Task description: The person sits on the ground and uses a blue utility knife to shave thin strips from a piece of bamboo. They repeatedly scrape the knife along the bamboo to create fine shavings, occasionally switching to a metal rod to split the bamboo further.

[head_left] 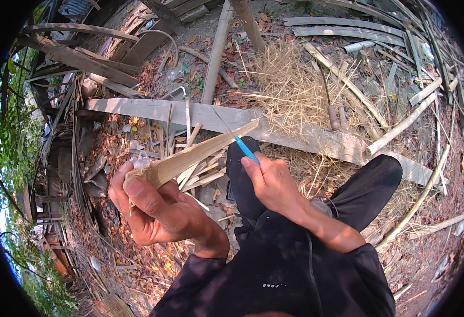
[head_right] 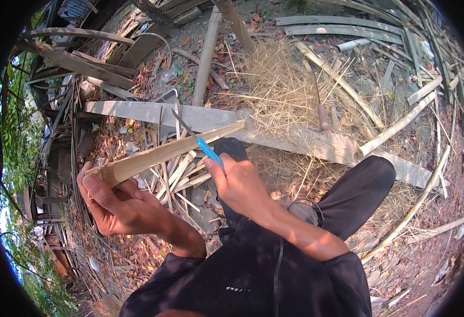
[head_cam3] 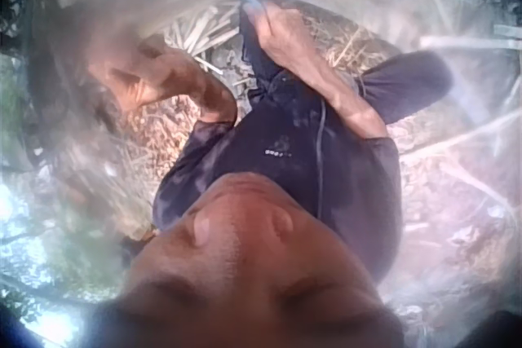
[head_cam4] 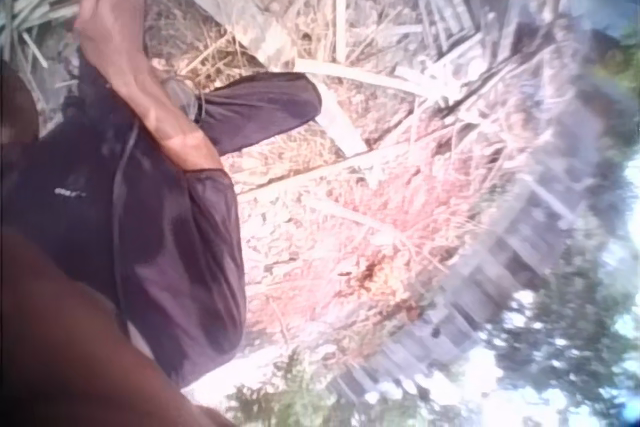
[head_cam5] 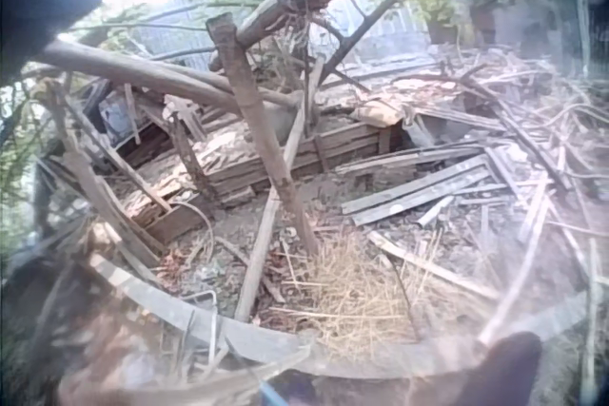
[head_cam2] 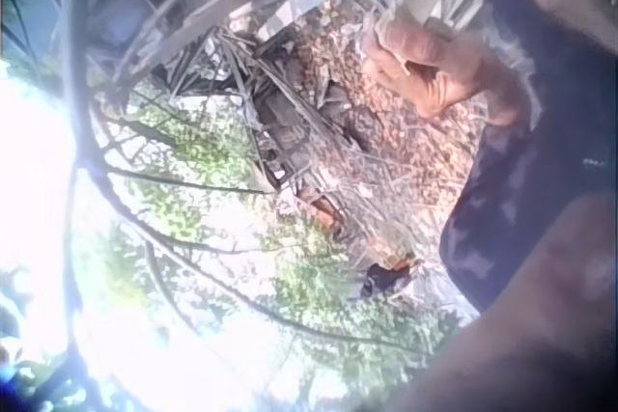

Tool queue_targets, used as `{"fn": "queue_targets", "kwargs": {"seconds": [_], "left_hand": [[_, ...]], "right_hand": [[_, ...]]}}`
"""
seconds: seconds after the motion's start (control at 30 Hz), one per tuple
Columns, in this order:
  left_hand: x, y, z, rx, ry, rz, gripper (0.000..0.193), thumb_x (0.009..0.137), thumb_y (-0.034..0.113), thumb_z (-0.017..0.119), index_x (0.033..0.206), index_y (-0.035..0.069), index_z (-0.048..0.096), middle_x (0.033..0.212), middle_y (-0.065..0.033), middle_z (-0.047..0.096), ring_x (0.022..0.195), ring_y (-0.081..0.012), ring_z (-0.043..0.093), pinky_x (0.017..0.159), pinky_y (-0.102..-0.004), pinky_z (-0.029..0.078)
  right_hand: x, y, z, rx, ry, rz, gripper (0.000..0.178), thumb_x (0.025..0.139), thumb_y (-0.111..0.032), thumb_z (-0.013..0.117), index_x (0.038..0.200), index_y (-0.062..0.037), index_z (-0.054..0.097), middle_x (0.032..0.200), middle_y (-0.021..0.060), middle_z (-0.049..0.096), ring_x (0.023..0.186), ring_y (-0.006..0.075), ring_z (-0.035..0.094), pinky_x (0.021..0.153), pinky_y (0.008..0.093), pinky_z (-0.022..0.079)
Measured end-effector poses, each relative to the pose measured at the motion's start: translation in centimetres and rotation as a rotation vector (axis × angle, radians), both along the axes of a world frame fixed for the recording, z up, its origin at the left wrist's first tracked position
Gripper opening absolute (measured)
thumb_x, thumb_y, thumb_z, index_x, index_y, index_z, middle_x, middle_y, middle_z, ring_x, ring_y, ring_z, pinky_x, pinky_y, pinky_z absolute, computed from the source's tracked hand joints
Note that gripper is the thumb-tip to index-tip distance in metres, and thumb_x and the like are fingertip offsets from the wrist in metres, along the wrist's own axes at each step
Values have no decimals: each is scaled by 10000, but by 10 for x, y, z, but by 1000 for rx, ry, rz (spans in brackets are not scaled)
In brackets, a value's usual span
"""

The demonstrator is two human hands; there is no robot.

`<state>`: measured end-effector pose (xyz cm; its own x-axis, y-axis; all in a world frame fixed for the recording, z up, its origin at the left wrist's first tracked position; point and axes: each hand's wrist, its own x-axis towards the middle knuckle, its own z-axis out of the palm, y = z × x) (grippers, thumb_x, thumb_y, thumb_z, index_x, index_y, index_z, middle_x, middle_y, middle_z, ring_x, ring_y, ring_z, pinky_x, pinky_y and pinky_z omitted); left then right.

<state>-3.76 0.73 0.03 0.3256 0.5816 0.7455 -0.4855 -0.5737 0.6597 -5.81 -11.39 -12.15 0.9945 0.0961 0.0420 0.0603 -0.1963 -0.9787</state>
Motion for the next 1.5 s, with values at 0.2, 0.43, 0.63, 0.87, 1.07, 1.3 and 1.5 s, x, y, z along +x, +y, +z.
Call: {"fn": "queue_targets", "kwargs": {"seconds": [0.2, 0.43, 0.63, 0.87, 1.07, 1.3, 1.5], "left_hand": [[5, 0, 0, -45, -122, -51, 329, 920, 222, 577, 964, -103, 606, 577, -39, 479, 400, -37, 253, 361, -193, 175], [5, 1, -1, -58, -163, -25, 343, 933, 221, 557, 997, -114, 588, 555, -53, 477, 374, -53, 275, 354, -207, 169], [11, 2, -3, -45, -152, 40, 362, 935, 243, 552, 1003, -110, 598, 475, -32, 413, 358, -57, 272, 361, -204, 175], [6, 20, -4, 0, -164, 70, 345, 944, 224, 526, 1053, -95, 600, 507, -33, 451, 359, -52, 280, 356, -185, 185], [5, 18, -9, -14, -160, 47, 337, 941, 241, 539, 1026, -76, 613, 563, -52, 490, 372, -54, 299, 347, -182, 211], [3, 29, -4, -30, -96, 97, 364, 960, 269, 505, 1024, -78, 595, 539, -50, 456, 378, -65, 299, 358, -189, 212], [3, 33, -12, -21, -105, 75, 394, 979, 289, 461, 1033, -86, 568, 516, -44, 418, 366, -66, 274, 360, -190, 193]], "right_hand": [[18, 23, -41, -287, -330, -40, 402, 971, -323, 445, 795, 28, 526, 656, 285, 554, 657, 456, 570, 597, 492, 450], [40, -15, -103, -369, 78, -134, 510, 975, -351, 413, 750, 68, 596, 606, 293, 540, 653, 442, 582, 604, 481, 467], [35, 15, -85, -196, -312, 5, 454, 972, -349, 418, 787, 37, 567, 593, 246, 535, 606, 431, 543, 585, 459, 451], [74, -24, -176, -821, -51, 60, 515, 962, -397, 422, 845, 67, 612, 750, 257, 627, 682, 427, 608, 644, 485, 499], [74, -2, -174, -280, 50, 26, 564, 972, -458, 360, 837, 35, 599, 709, 277, 600, 749, 457, 598, 769, 496, 476], [87, -37, -217, -651, 510, 22, 552, 983, -443, 324, 973, 42, 588, 910, 295, 610, 936, 416, 588, 864, 476, 460], [88, -7, -212, -297, -110, 97, 560, 981, -460, 311, 992, 10, 615, 946, 339, 584, 910, 453, 590, 804, 505, 467]]}}
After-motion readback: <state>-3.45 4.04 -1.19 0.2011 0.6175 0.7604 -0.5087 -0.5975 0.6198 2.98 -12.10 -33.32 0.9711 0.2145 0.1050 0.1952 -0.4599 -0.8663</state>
